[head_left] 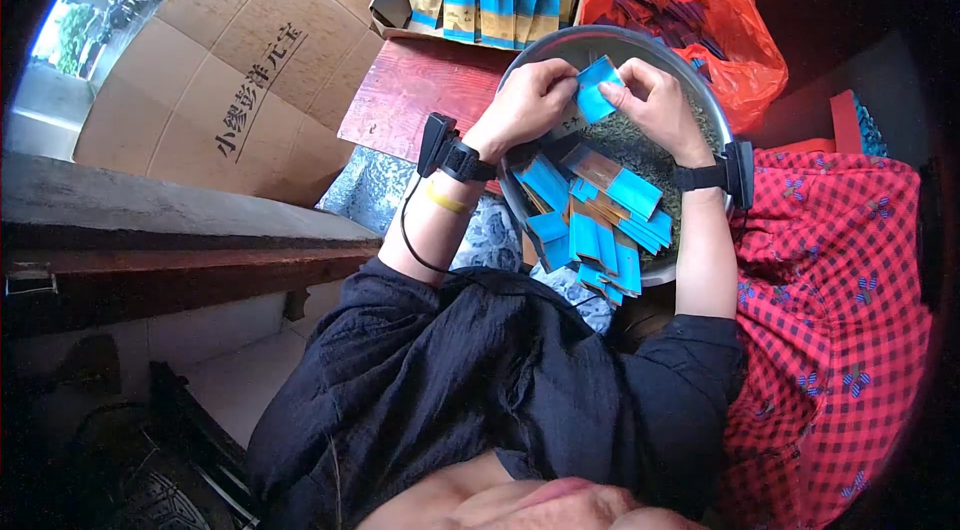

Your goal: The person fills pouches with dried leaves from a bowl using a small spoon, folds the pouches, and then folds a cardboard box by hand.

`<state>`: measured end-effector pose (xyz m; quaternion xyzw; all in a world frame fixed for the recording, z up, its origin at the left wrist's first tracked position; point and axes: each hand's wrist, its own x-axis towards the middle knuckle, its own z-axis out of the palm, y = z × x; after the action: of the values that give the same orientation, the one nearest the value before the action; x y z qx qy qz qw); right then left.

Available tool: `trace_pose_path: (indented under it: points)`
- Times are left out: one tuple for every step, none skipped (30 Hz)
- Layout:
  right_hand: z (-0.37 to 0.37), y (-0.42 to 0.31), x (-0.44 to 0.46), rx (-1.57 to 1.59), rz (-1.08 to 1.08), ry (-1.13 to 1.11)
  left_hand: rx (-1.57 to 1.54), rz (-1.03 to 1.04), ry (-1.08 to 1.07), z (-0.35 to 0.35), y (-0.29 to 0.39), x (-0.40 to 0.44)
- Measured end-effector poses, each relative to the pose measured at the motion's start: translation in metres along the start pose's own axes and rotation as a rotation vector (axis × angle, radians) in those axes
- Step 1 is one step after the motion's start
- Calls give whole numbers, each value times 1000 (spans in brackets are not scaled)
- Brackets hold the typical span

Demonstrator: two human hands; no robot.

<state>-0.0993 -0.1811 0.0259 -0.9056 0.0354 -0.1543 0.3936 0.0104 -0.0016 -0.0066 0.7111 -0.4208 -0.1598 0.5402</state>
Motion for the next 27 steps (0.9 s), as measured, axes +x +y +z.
trace_pose_path:
  points:
    - [1, 1, 0, 55, -3, -9, 0, -1, 0, 0, 1, 0]
    - [1, 1, 0, 55, -3, -9, -73, -39, -18, 0, 1, -1]
    - [2, -1, 0, 2, -18, -2, -147, -77, -36, 0, 3, -1]
    - [2, -3, 0, -50, -33, 6, -147, -77, -37, -1, 4, -1]
    - [3, -7, 0, -50, -32, 6, -138, -58, -62, -2, 6, -2]
    - [4, -11, -1, -23, -25, 7, -129, -39, -86, -2, 6, -2]
    - [5, -14, -2, 5, -18, 9, -129, -39, -87, -1, 3, -1]
    - [5, -13, -2, 4, -18, 10, -149, -34, -91, 1, -4, 0]
    - [6, -11, -1, 3, -25, 10, -170, -29, -95, 2, -5, 0]
    - [6, -10, -1, 2, -32, 10, -169, -28, -95, 2, -7, 1]
    - [6, -10, 0, 2, -32, 10, -152, -33, -92, 2, -8, 1]
    - [6, -9, 0, 15, -23, 5, -135, -37, -88, 0, -5, 0]
    - [6, -9, 0, 28, -14, -1, -135, -38, -88, -1, -2, -1]
    - [7, -9, 0, 28, -14, -1, -123, -49, -49, -2, 1, -1]
    - [8, -10, 0, 100, -12, 32, -111, -60, -11, -3, 5, -2]
    - [8, -10, 0, 171, -10, 65, -111, -60, -10, -3, 6, -2]
    - [10, -9, 1, 171, -10, 65, -138, -71, 19, -3, 6, -2]
    - [12, -6, 1, 202, 10, 84, -165, -82, 49, -3, 6, -2]
    - [12, -3, 2, 233, 29, 104, -165, -82, 49, -1, 4, -1]
    - [11, -1, 2, 233, 29, 104, -231, -73, 83, 1, -2, 0]
    - [10, 1, 2, 171, 63, -11, -297, -63, 117, 2, -2, 0]
    - [9, 2, 2, 109, 98, -125, -297, -63, 117, 2, -2, 0]
    - [12, 5, 2, 219, 81, -144, -282, -78, 106, 1, -3, 0]
    - [14, 5, 2, 219, 81, -143, -267, -92, 95, 0, -3, -1]
    - [15, 4, 2, 265, 85, -150, -268, -91, 94, 0, -3, 0]
    - [16, 3, 2, 313, 89, -158, -238, -59, 86, 1, -5, 0]
    - [15, 3, 2, 313, 88, -159, -209, -26, 79, 0, -2, 0]
